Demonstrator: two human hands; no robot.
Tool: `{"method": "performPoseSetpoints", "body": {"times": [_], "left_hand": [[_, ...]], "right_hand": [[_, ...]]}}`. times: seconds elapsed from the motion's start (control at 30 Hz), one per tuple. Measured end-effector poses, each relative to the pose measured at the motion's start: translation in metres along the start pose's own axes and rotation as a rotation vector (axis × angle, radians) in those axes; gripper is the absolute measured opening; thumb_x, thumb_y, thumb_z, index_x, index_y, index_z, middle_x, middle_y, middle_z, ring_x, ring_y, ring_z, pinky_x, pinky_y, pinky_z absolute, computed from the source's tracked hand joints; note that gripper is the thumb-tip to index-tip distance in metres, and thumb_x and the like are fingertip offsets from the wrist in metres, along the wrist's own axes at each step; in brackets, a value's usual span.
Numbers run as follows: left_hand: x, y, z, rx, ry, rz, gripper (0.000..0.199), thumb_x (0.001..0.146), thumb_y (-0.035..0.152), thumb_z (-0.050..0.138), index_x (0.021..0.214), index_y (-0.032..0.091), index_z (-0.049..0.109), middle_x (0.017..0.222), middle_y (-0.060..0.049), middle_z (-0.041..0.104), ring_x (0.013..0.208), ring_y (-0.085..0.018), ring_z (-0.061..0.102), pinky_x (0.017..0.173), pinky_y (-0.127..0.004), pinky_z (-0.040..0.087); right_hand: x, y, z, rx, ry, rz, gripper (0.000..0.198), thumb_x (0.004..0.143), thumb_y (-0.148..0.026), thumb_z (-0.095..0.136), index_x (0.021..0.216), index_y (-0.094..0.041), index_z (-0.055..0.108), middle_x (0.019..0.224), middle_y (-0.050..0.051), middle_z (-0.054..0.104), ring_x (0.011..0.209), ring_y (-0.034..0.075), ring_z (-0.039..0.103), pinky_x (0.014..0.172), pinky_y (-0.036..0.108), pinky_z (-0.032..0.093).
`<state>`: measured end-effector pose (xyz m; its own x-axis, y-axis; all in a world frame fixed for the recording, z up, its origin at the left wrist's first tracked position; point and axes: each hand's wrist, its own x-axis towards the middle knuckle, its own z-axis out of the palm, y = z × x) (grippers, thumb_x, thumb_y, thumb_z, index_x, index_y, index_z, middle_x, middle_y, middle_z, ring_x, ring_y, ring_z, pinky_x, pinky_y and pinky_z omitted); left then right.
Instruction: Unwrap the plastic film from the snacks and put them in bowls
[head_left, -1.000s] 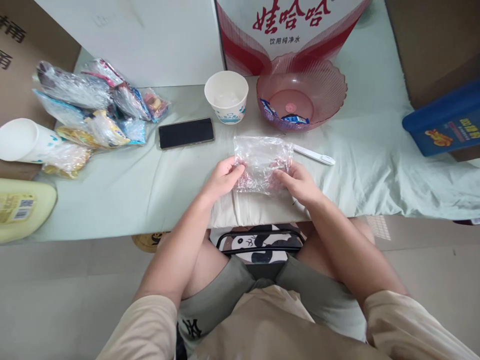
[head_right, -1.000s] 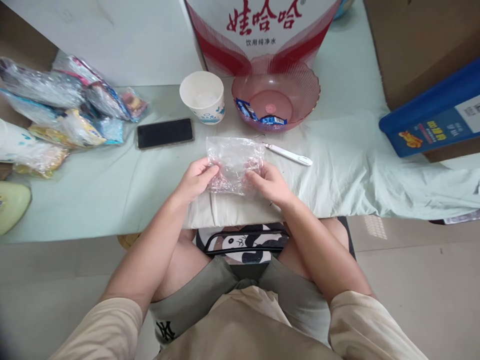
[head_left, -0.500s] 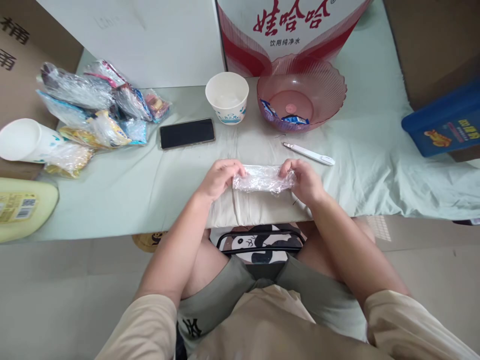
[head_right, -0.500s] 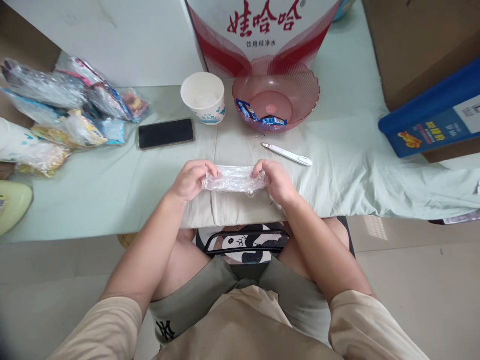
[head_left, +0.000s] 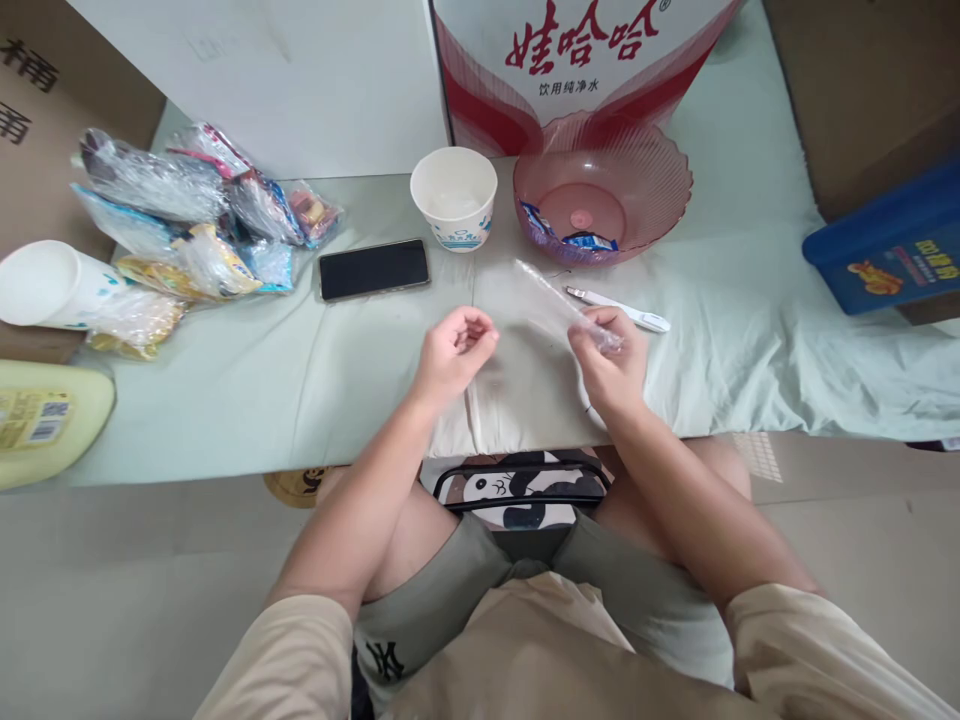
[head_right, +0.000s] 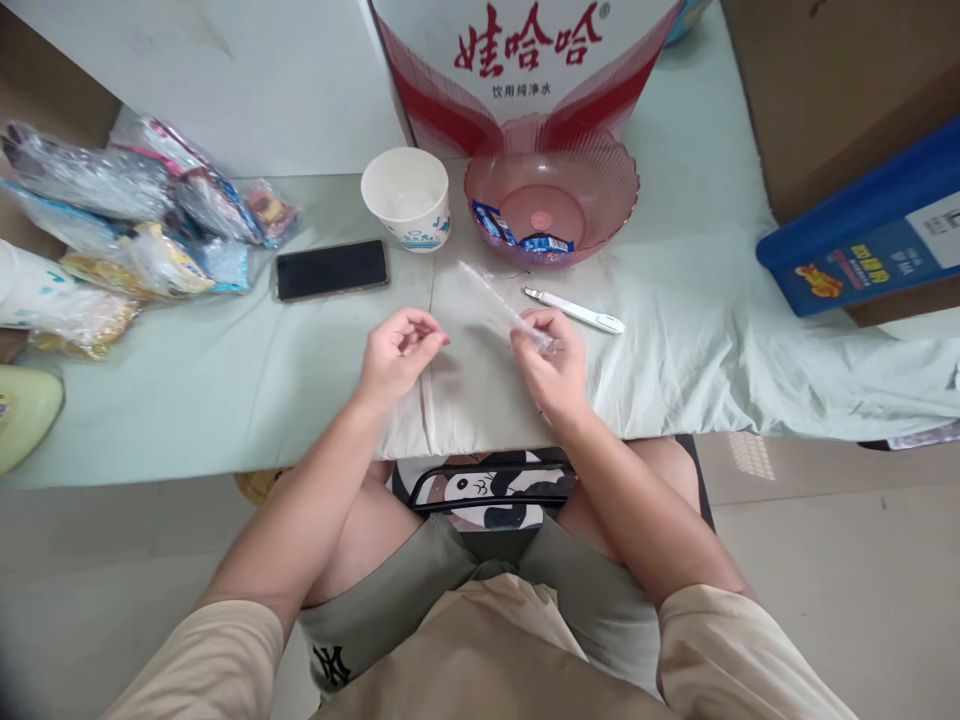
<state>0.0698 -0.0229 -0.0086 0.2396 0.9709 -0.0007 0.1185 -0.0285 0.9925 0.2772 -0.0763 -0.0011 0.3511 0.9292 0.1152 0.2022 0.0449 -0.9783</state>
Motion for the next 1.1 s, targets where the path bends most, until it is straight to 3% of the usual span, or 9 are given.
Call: {"method": "performPoseSetpoints", "body": {"times": [0.1, 0.2, 0.27, 0.4, 0.5, 0.6, 0.73, 0.9, 1.1], "left_hand": [[-0.007, -0.001, 0.010, -0.078, -0.174, 0.015, 0.057, 0.077, 0.053, 0.083, 0.121, 0.022, 0.062, 0.124, -0.011, 0.071, 0.119, -0.025, 0.067, 0.100, -0.036, 0.054], [-0.011, 0.002, 0.014, -0.027, -0.301, 0.017, 0.061, 0.081, 0.062, 0.078, 0.125, 0.022, 0.065, 0.121, -0.010, 0.072, 0.114, -0.026, 0.068, 0.099, -0.037, 0.053], [-0.011, 0.007, 0.014, 0.011, -0.350, 0.005, 0.056, 0.088, 0.067, 0.068, 0.117, 0.020, 0.070, 0.108, -0.008, 0.074, 0.102, -0.024, 0.068, 0.092, -0.035, 0.053], [-0.011, 0.010, 0.014, -0.111, -0.356, -0.037, 0.057, 0.089, 0.072, 0.062, 0.102, 0.018, 0.075, 0.105, -0.008, 0.071, 0.097, -0.021, 0.066, 0.085, -0.031, 0.052], [-0.011, 0.008, 0.017, -0.304, -0.360, -0.154, 0.054, 0.083, 0.069, 0.072, 0.104, 0.020, 0.073, 0.103, -0.007, 0.070, 0.090, -0.019, 0.065, 0.081, -0.030, 0.052], [-0.009, 0.008, 0.017, -0.356, -0.331, -0.162, 0.050, 0.077, 0.055, 0.081, 0.110, 0.020, 0.068, 0.100, -0.005, 0.069, 0.088, -0.016, 0.064, 0.079, -0.028, 0.050], [-0.004, 0.011, 0.010, -0.226, -0.179, -0.111, 0.032, 0.082, 0.045, 0.069, 0.100, 0.020, 0.063, 0.089, -0.001, 0.064, 0.085, -0.014, 0.060, 0.080, -0.028, 0.047], [-0.001, 0.018, -0.005, -0.177, -0.159, -0.129, 0.023, 0.085, 0.043, 0.059, 0.085, 0.020, 0.060, 0.077, 0.001, 0.059, 0.077, -0.014, 0.055, 0.073, -0.029, 0.043], [-0.002, 0.026, -0.016, -0.213, -0.153, -0.105, 0.016, 0.085, 0.035, 0.059, 0.078, 0.020, 0.058, 0.075, 0.002, 0.059, 0.072, -0.013, 0.052, 0.072, -0.029, 0.042]], "right_hand": [[-0.013, -0.005, 0.004, 0.039, -0.246, -0.113, 0.026, 0.092, -0.051, 0.065, 0.089, -0.026, 0.059, 0.106, 0.007, 0.072, 0.099, 0.023, 0.066, 0.089, 0.039, 0.052], [-0.021, -0.004, 0.008, 0.067, -0.467, -0.074, 0.024, 0.096, -0.049, 0.060, 0.097, -0.026, 0.066, 0.094, 0.005, 0.073, 0.082, 0.020, 0.065, 0.081, 0.038, 0.053], [-0.022, -0.001, 0.010, 0.033, -0.421, -0.041, 0.025, 0.097, -0.049, 0.059, 0.097, -0.026, 0.068, 0.087, 0.004, 0.071, 0.076, 0.018, 0.063, 0.077, 0.036, 0.052], [-0.017, 0.002, 0.011, -0.007, -0.126, -0.031, 0.026, 0.085, -0.048, 0.073, 0.095, -0.026, 0.063, 0.092, 0.003, 0.067, 0.084, 0.018, 0.062, 0.079, 0.034, 0.053], [-0.015, 0.002, 0.010, 0.103, -0.209, 0.054, 0.042, 0.075, -0.049, 0.082, 0.103, -0.026, 0.062, 0.099, 0.004, 0.068, 0.087, 0.018, 0.063, 0.077, 0.033, 0.054], [-0.017, -0.001, 0.003, 0.146, -0.322, 0.212, 0.042, 0.073, -0.055, 0.083, 0.093, -0.025, 0.062, 0.080, 0.001, 0.066, 0.068, 0.016, 0.058, 0.063, 0.031, 0.051], [-0.017, -0.005, -0.013, 0.043, -0.194, 0.253, 0.043, 0.072, -0.054, 0.083, 0.073, -0.023, 0.053, 0.064, -0.003, 0.056, 0.056, 0.012, 0.047, 0.055, 0.028, 0.042], [0.021, -0.039, -0.010, -0.219, -0.168, -0.004, 0.036, 0.077, -0.043, 0.078, 0.069, -0.023, 0.049, 0.062, -0.003, 0.047, 0.057, 0.012, 0.039, 0.054, 0.028, 0.033], [0.135, -0.096, 0.088, -0.629, -0.299, -0.362, 0.030, 0.086, -0.025, 0.069, 0.070, -0.023, 0.044, 0.071, 0.001, 0.051, 0.077, 0.016, 0.053, 0.073, 0.032, 0.047]]}}
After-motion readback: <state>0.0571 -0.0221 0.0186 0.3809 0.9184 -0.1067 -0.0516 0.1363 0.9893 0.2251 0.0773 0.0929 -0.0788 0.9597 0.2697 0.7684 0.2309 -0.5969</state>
